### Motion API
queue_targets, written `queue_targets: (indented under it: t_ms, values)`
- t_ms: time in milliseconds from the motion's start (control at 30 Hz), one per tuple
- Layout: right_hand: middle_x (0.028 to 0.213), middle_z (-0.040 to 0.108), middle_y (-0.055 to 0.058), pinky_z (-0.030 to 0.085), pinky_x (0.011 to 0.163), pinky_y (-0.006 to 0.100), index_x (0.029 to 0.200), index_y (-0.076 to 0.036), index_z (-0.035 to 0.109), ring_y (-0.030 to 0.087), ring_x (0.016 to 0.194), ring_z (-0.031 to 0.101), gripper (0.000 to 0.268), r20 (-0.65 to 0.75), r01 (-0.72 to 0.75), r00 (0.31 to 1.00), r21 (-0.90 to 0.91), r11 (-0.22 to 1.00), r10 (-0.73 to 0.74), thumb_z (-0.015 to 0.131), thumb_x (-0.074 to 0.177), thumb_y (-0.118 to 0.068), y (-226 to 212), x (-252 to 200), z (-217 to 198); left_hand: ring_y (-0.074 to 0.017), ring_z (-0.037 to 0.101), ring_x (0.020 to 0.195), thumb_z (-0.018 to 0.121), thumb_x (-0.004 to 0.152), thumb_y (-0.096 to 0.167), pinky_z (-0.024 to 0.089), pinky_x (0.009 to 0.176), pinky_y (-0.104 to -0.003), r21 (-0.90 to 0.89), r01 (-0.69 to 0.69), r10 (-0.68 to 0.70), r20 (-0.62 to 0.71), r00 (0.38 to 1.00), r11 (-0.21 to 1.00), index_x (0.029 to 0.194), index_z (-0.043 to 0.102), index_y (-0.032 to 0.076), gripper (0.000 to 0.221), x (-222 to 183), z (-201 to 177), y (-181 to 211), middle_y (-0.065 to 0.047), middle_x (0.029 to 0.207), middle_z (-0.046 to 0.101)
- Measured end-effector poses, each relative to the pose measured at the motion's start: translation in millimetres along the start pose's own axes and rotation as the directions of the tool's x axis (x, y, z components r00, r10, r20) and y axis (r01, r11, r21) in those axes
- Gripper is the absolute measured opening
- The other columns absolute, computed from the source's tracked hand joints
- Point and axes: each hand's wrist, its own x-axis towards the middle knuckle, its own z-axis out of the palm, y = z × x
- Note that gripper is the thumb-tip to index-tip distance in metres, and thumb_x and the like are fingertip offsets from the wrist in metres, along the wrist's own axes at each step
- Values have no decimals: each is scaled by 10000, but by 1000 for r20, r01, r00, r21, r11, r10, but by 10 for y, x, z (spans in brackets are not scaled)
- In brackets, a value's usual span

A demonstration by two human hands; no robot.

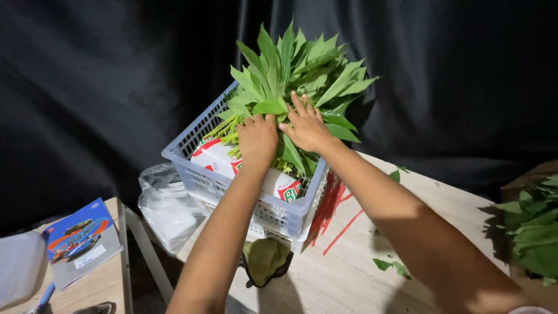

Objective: Bundling leafy green vegetables by hand using red plastic ties and placing them into a plastic crate.

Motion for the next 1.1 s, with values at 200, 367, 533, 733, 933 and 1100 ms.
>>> queue_targets:
  t_ms: [200,367,533,733,933,1100]
  values:
    - [1734,5,116,141,1216,696,1662,-205,189,436,1576,25,729,84,-8,996,-124,992,19,373,1052,-561,432,364,514,-394,658,903,664,892,453,461,767,-550,-16,22,-19,154,988,1000,964,634,176,288,65,306,-49,-127,899,661]
    - [1729,54,131,149,1208,692,1651,-163,254,440,1571,31,760,147,10,989,-105,994,6,358,1052,-619,544,425,474,-382,678,940,518,1000,275,478,777,-534,10,70,-71,180,981,997,1004,698,175,206,47,-88,38,-151,1018,677]
    - [1676,274,180,208,1213,647,1585,-96,403,449,1546,189,647,63,110,992,-12,994,-109,505,1053,-451,303,-185,-177,-431,660,1019,483,1022,212,503,782,-559,-11,49,-47,151,987,999,1038,716,138,245,53,-138,0,-279,1214,622]
    - [1373,609,254,407,1105,555,1380,-5,609,481,1289,543,424,-311,436,867,94,895,-390,609,961,-69,523,-1090,-518,-389,625,981,484,1018,183,473,791,-525,-29,-1,2,33,999,1000,989,671,135,196,-16,-85,-12,-177,985,630]
    - [1181,710,190,519,984,503,1204,-71,724,412,1135,661,258,-286,154,955,234,960,-83,647,958,-85,1011,-2075,-266,-517,580,1093,475,1011,134,375,894,-703,-119,88,-92,-25,995,989,1080,654,38,214,-292,-855,632,-284,1063,617]
    - [1140,737,232,546,939,539,1165,-64,740,442,1060,691,284,-32,-209,974,267,941,226,599,920,-92,1742,-2748,799,-532,624,1093,717,878,88,535,869,-607,-569,-66,179,145,973,820,1310,588,-43,469,-839,-1634,1489,-354,1216,572]
